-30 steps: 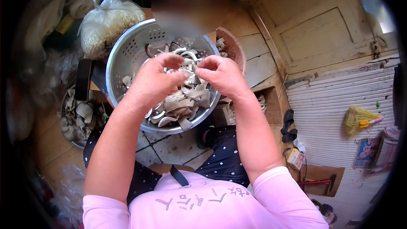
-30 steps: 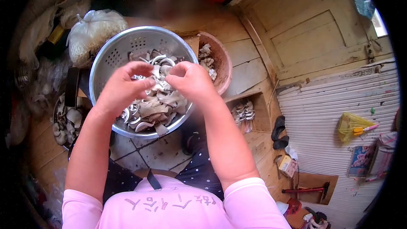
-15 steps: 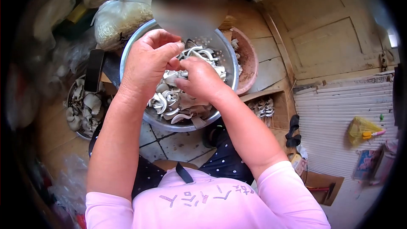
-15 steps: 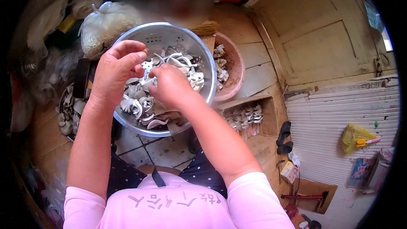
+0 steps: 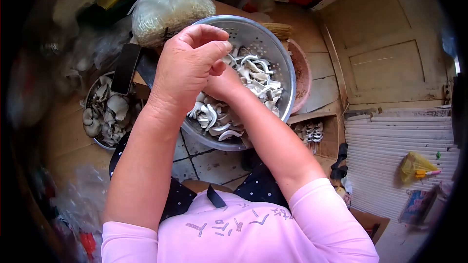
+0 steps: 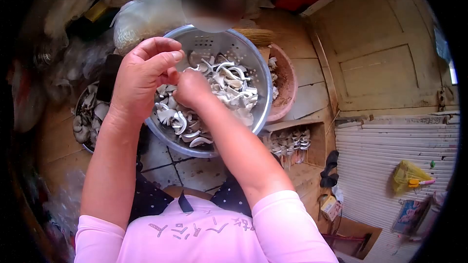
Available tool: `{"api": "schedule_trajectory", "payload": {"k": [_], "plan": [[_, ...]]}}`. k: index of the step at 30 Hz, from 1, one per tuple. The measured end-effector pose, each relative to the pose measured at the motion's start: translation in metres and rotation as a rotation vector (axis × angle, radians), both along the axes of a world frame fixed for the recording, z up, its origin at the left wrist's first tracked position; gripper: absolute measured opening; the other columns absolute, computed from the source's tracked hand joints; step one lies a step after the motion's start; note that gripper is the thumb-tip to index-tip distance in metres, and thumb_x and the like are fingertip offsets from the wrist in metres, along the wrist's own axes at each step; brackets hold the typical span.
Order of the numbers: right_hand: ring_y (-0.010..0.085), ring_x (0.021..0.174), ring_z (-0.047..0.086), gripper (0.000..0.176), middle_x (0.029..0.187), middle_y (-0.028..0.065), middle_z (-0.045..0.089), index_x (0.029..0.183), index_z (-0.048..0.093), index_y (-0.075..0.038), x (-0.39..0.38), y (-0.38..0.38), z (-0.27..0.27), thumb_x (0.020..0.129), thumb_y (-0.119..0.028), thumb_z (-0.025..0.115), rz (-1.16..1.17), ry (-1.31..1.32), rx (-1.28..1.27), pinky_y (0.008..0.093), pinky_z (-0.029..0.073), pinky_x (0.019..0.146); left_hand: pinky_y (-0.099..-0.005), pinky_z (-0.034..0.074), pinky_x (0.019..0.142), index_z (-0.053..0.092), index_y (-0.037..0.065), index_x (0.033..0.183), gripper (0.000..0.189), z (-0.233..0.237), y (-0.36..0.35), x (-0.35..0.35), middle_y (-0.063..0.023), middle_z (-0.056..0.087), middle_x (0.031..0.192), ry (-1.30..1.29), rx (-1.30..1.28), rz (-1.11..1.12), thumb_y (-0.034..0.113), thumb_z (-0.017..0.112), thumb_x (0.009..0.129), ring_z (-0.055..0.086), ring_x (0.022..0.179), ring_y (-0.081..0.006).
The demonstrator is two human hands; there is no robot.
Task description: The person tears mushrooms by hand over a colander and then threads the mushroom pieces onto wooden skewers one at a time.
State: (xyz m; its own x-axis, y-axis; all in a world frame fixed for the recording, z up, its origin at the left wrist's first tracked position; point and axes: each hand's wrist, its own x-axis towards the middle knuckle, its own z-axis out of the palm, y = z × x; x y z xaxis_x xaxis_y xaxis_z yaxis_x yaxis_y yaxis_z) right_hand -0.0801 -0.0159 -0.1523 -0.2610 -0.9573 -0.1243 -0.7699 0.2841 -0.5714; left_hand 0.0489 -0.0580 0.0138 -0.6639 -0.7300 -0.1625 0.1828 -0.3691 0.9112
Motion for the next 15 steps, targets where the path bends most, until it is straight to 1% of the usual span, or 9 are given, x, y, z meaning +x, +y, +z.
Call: {"api": "schedule_trajectory", "payload": {"k": [3, 5, 7, 9, 10, 11, 13, 14, 15], "plan": [[0.0356, 0.091, 0.063, 0.018, 0.093, 0.0171, 0.066, 0.088, 0.069, -0.007, 0.004, -0.005, -0.012, 0.073, -0.018, 0.066, -0.036, 0.015, -0.064, 0.0445, 0.051, 0.082, -0.0238, 0.049, 0.062, 0.063, 0.004, 0.097, 0.017, 0.001, -0.003, 0.004, 0.0007, 0.059, 0.081, -0.011, -0.009, 0.009, 0.010, 0.068, 0.082, 0.054, 0.065, -0.0066], [0.0349, 0.090, 0.064, 0.018, 0.093, 0.0166, 0.066, 0.086, 0.068, -0.006, 0.006, -0.002, 0.017, 0.073, -0.018, 0.066, -0.127, -0.001, 0.040, 0.0446, 0.051, 0.080, -0.0238, 0.048, 0.062, 0.063, 0.004, 0.097, 0.017, 0.002, -0.005, 0.006, 0.0008, 0.059, 0.080, -0.011, -0.011, 0.016, 0.010, 0.067, 0.082, 0.054, 0.065, -0.0065], [0.0342, 0.089, 0.064, 0.019, 0.093, 0.0167, 0.067, 0.087, 0.069, -0.005, 0.004, 0.002, 0.049, 0.074, -0.019, 0.065, -0.118, -0.009, -0.002, 0.0434, 0.051, 0.080, -0.0238, 0.048, 0.061, 0.063, 0.004, 0.098, 0.017, 0.001, -0.006, 0.008, 0.0010, 0.059, 0.080, -0.008, -0.012, 0.017, 0.010, 0.067, 0.083, 0.054, 0.065, -0.0065], [0.0330, 0.086, 0.065, 0.021, 0.092, 0.0172, 0.068, 0.091, 0.070, -0.005, -0.004, 0.004, 0.068, 0.076, -0.019, 0.065, -0.197, -0.035, -0.174, 0.0416, 0.051, 0.079, -0.0234, 0.048, 0.060, 0.062, 0.004, 0.098, 0.018, 0.000, -0.007, 0.008, 0.0006, 0.060, 0.080, -0.049, -0.050, 0.071, 0.013, 0.067, 0.083, 0.055, 0.063, -0.0065], [0.0315, 0.083, 0.066, 0.024, 0.091, 0.0175, 0.068, 0.094, 0.070, -0.005, -0.009, 0.006, 0.074, 0.076, -0.019, 0.065, -0.271, -0.214, -0.252, 0.0390, 0.052, 0.076, -0.0234, 0.048, 0.060, 0.062, 0.004, 0.098, 0.018, -0.001, -0.006, 0.007, 0.0006, 0.060, 0.080, -0.045, -0.050, 0.069, 0.013, 0.067, 0.083, 0.055, 0.063, -0.0065], [0.0257, 0.076, 0.067, 0.022, 0.085, 0.0148, 0.069, 0.092, 0.070, -0.003, -0.015, 0.009, 0.083, 0.076, -0.018, 0.068, -0.299, -0.242, -0.348, 0.0351, 0.053, 0.072, -0.0229, 0.048, 0.059, 0.062, 0.004, 0.099, 0.020, -0.002, -0.006, 0.007, -0.0002, 0.060, 0.080, -0.098, -0.024, 0.066, 0.016, 0.067, 0.083, 0.056, 0.063, -0.0067], [0.0193, 0.073, 0.066, 0.020, 0.082, 0.0112, 0.068, 0.090, 0.069, -0.001, -0.017, 0.017, 0.109, 0.078, -0.016, 0.069, -0.402, -0.410, -0.451, 0.0315, 0.053, 0.070, -0.0225, 0.049, 0.058, 0.061, 0.005, 0.099, 0.022, -0.003, -0.004, 0.004, -0.0009, 0.061, 0.081, -0.146, -0.001, 0.052, 0.019, 0.067, 0.084, 0.058, 0.062, -0.0069], [0.0153, 0.072, 0.065, 0.018, 0.081, 0.0085, 0.068, 0.091, 0.069, -0.001, -0.017, 0.024, 0.119, 0.079, -0.015, 0.070, -0.431, -0.407, -0.542, 0.0303, 0.052, 0.068, -0.0220, 0.049, 0.057, 0.061, 0.005, 0.100, 0.024, -0.004, -0.001, 0.002, -0.0018, 0.061, 0.083, -0.162, 0.028, 0.038, 0.022, 0.067, 0.085, 0.059, 0.062, -0.0073], [0.0167, 0.072, 0.065, 0.018, 0.083, 0.0094, 0.068, 0.091, 0.069, -0.001, -0.017, 0.031, 0.125, 0.078, -0.014, 0.070, -0.435, -0.331, -0.634, 0.0307, 0.052, 0.067, -0.0215, 0.049, 0.055, 0.060, 0.006, 0.101, 0.026, -0.004, 0.001, -0.001, -0.0026, 0.062, 0.084, -0.179, 0.058, 0.023, 0.026, 0.066, 0.085, 0.061, 0.063, -0.0077]]}}
